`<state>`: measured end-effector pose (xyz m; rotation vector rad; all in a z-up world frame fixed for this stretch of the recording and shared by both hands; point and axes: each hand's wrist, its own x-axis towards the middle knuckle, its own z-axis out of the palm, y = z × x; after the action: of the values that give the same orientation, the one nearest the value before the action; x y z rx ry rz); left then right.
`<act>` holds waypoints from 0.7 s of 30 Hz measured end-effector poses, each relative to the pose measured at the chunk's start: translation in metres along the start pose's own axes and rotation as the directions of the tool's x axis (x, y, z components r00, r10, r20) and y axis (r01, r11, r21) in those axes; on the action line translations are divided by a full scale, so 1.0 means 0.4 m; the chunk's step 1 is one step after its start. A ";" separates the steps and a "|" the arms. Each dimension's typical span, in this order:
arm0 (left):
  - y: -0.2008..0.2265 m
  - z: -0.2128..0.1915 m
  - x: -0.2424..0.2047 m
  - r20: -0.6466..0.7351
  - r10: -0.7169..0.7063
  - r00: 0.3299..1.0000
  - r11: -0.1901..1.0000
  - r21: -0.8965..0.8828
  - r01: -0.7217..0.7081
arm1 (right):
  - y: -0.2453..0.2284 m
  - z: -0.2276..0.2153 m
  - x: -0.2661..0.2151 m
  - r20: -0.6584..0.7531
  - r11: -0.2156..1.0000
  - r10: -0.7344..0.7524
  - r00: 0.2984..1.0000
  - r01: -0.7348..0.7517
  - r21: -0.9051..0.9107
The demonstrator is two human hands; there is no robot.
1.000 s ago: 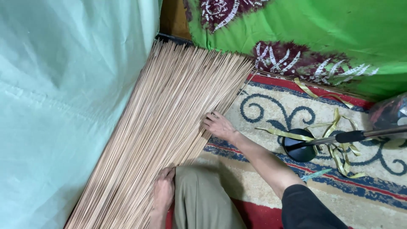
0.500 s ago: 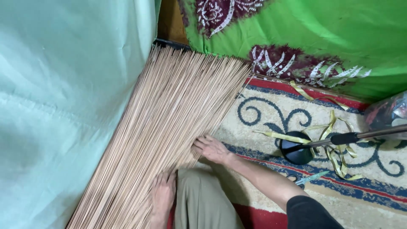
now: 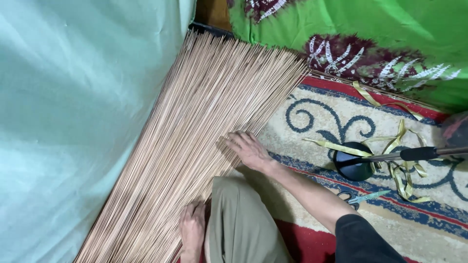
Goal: Spreading out and aligning a large bundle of thin bamboo sticks on a rug using both hands.
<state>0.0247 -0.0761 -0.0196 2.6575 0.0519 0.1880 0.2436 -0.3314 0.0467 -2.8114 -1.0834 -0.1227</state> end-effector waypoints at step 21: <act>-0.130 -0.062 -0.089 -0.069 -0.235 0.970 0.942 0.228 0.244 | -0.043 0.088 0.034 0.134 0.993 -0.114 0.984 0.107 0.057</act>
<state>-0.0144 -0.0210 -0.0263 2.8512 0.4350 0.1640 0.2431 -0.3045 0.0149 -2.7502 -1.2540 0.0878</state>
